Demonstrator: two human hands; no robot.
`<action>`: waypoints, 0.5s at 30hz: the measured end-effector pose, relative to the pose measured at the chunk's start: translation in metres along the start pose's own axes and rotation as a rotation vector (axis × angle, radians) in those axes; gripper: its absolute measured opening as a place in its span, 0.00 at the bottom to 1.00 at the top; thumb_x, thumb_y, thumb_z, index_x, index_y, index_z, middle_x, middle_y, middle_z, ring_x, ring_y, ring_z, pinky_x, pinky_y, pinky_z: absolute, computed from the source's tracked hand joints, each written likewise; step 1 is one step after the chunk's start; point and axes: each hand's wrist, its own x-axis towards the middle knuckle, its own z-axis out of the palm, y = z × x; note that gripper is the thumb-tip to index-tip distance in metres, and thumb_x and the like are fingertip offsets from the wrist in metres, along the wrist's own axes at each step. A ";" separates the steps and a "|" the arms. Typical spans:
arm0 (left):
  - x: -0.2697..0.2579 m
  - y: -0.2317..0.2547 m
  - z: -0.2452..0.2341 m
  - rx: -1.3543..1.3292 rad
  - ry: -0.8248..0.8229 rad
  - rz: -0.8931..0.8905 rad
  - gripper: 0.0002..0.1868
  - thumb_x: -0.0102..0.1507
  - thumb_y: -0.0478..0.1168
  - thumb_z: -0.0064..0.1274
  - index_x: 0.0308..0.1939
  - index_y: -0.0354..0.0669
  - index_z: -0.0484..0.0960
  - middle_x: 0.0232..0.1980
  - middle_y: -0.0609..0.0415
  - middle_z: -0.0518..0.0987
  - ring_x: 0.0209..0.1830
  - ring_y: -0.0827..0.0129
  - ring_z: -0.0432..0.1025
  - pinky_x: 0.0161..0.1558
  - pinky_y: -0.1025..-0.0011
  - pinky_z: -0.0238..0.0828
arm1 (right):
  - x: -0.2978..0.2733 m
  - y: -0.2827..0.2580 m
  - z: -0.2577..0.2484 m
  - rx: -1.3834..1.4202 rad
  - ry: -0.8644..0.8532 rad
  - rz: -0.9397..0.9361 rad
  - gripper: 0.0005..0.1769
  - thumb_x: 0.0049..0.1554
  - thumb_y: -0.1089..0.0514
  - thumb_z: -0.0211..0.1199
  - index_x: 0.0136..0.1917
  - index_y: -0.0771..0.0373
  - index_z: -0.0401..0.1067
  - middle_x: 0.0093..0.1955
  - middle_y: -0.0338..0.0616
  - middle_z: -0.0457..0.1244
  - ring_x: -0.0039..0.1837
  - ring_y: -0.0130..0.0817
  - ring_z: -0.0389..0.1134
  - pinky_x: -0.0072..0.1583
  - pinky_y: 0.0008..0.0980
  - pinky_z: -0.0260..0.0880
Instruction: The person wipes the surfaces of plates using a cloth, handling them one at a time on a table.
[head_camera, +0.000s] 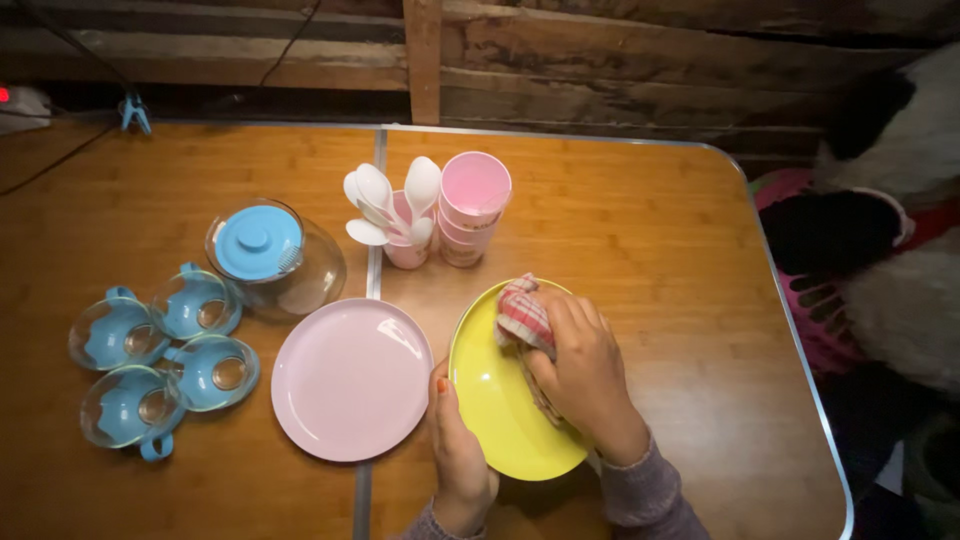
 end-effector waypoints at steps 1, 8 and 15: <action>0.000 0.001 0.000 0.000 -0.004 0.007 0.27 0.73 0.48 0.26 0.67 0.33 0.67 0.62 0.41 0.75 0.59 0.59 0.72 0.60 0.62 0.69 | 0.000 0.001 -0.001 0.001 0.005 -0.006 0.32 0.44 0.64 0.64 0.64 0.64 0.67 0.63 0.54 0.65 0.64 0.55 0.63 0.64 0.47 0.63; 0.000 0.017 0.000 -0.025 0.006 0.079 0.27 0.73 0.48 0.26 0.66 0.33 0.67 0.63 0.43 0.75 0.63 0.59 0.71 0.64 0.61 0.66 | -0.009 -0.007 -0.004 0.159 -0.228 -0.208 0.41 0.41 0.67 0.60 0.70 0.64 0.65 0.76 0.57 0.57 0.80 0.54 0.53 0.77 0.51 0.48; 0.002 0.026 -0.016 -0.077 0.043 -0.011 0.28 0.72 0.50 0.25 0.63 0.34 0.70 0.60 0.42 0.78 0.58 0.57 0.73 0.61 0.60 0.70 | -0.014 -0.026 -0.012 0.346 -0.500 -0.466 0.35 0.48 0.64 0.67 0.69 0.63 0.67 0.77 0.55 0.58 0.81 0.51 0.54 0.79 0.51 0.48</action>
